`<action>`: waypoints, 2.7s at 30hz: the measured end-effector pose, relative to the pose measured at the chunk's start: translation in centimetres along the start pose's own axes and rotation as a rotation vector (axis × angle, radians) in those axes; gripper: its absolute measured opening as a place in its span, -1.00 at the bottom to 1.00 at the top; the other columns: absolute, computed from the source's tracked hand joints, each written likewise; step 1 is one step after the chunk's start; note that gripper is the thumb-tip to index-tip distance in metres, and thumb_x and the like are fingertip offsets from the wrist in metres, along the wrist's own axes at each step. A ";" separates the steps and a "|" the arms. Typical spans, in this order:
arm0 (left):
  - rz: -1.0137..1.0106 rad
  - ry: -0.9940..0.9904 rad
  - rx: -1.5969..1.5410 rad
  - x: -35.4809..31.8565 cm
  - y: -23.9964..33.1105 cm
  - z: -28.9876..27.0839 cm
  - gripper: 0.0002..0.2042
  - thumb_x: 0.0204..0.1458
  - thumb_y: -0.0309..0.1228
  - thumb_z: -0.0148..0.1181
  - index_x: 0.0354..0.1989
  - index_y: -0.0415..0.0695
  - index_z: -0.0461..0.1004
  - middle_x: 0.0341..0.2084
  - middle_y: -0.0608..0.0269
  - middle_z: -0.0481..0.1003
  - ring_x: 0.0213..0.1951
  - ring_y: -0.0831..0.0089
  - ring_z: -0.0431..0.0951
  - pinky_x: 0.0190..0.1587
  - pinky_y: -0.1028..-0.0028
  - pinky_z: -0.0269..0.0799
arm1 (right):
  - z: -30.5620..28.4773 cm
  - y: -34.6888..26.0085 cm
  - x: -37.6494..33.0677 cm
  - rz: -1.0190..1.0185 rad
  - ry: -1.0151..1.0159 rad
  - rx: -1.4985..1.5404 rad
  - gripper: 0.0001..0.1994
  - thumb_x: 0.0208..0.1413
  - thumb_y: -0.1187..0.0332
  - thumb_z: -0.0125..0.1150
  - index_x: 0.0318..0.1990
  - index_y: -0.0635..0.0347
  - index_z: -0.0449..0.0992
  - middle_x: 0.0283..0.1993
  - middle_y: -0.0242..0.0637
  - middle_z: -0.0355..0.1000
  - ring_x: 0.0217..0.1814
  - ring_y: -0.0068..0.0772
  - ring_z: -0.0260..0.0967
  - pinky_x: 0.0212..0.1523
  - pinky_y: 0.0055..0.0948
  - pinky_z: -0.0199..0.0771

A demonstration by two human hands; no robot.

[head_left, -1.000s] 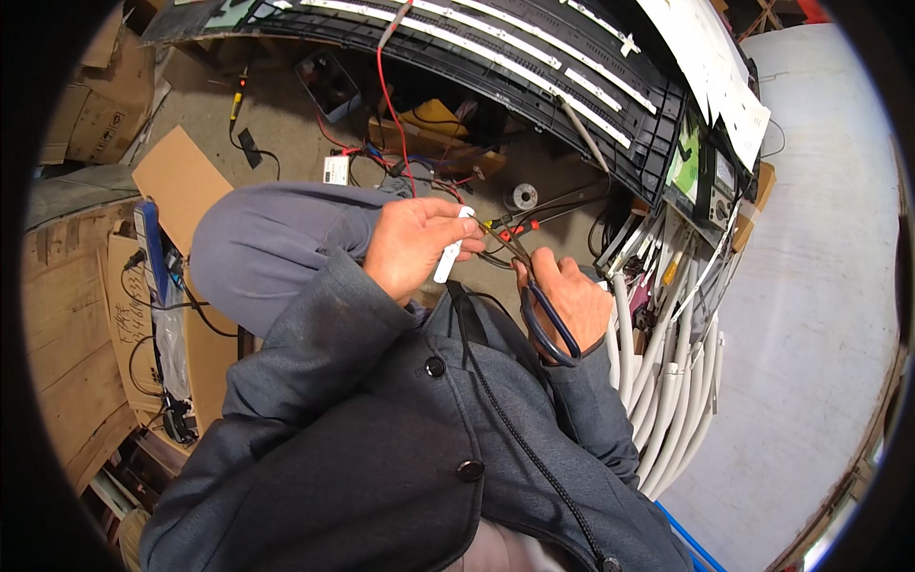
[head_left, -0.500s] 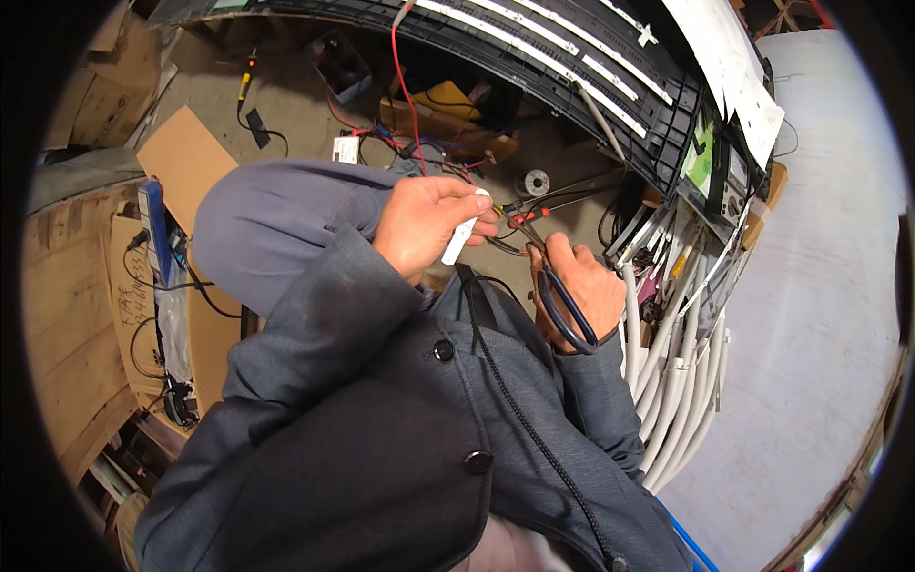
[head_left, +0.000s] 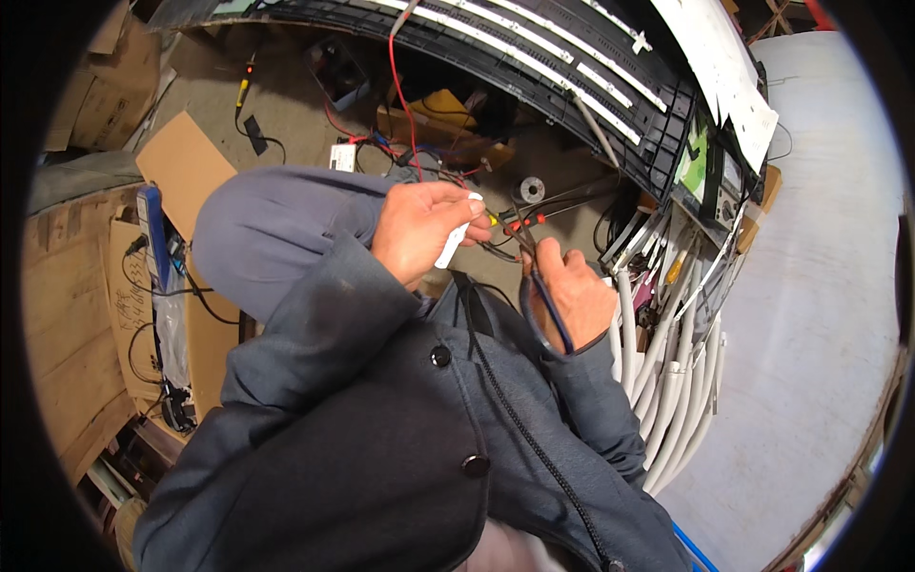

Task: The person is assembling an electronic device by cutting white plastic strips, stripping wires, and connecting them to a circuit board. They use scissors and a wire stripper to prepare components and attach them to the board.

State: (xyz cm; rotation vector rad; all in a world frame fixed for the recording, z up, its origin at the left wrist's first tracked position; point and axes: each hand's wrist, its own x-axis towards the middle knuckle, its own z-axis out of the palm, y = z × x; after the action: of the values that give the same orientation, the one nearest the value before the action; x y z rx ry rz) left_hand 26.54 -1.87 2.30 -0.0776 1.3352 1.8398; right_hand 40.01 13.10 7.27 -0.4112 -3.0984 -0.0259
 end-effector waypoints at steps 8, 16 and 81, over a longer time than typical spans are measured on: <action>0.021 0.029 -0.042 0.0 -0.3 0.1 -0.78 0.16 -0.49 0.24 -0.13 -0.44 0.51 -0.32 -0.05 0.62 -0.29 0.27 0.69 -0.23 0.42 0.63 | 0.4 0.1 -0.1 -0.003 0.021 0.016 -0.75 0.19 0.16 0.26 -0.35 0.06 0.35 -0.51 -0.16 0.33 -0.57 -0.02 0.42 -0.62 -0.11 0.34; 0.028 -0.040 -0.058 -0.1 -0.7 0.0 -0.80 0.19 -0.49 0.24 -0.13 -0.41 0.51 -0.31 -0.03 0.62 -0.28 0.30 0.69 -0.21 0.43 0.63 | -0.2 0.7 0.2 -0.045 0.008 0.087 -0.75 0.18 0.19 0.28 -0.37 0.07 0.35 -0.55 -0.18 0.32 -0.60 0.01 0.41 -0.64 -0.11 0.32; 0.015 -0.017 -0.033 -0.6 0.1 0.2 -0.78 0.18 -0.51 0.25 -0.08 -0.42 0.50 -0.29 -0.03 0.62 -0.30 0.33 0.69 -0.21 0.46 0.64 | 0.6 -0.5 -0.7 0.046 0.042 0.112 -0.77 0.20 0.20 0.24 -0.33 0.08 0.36 -0.48 -0.13 0.38 -0.59 0.05 0.41 -0.60 -0.05 0.33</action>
State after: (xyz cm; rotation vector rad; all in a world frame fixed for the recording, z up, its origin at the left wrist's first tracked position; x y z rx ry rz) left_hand 26.91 -2.05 2.76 -0.0693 1.2972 1.8717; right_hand 40.50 12.45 6.70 -0.4716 -3.0293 0.1375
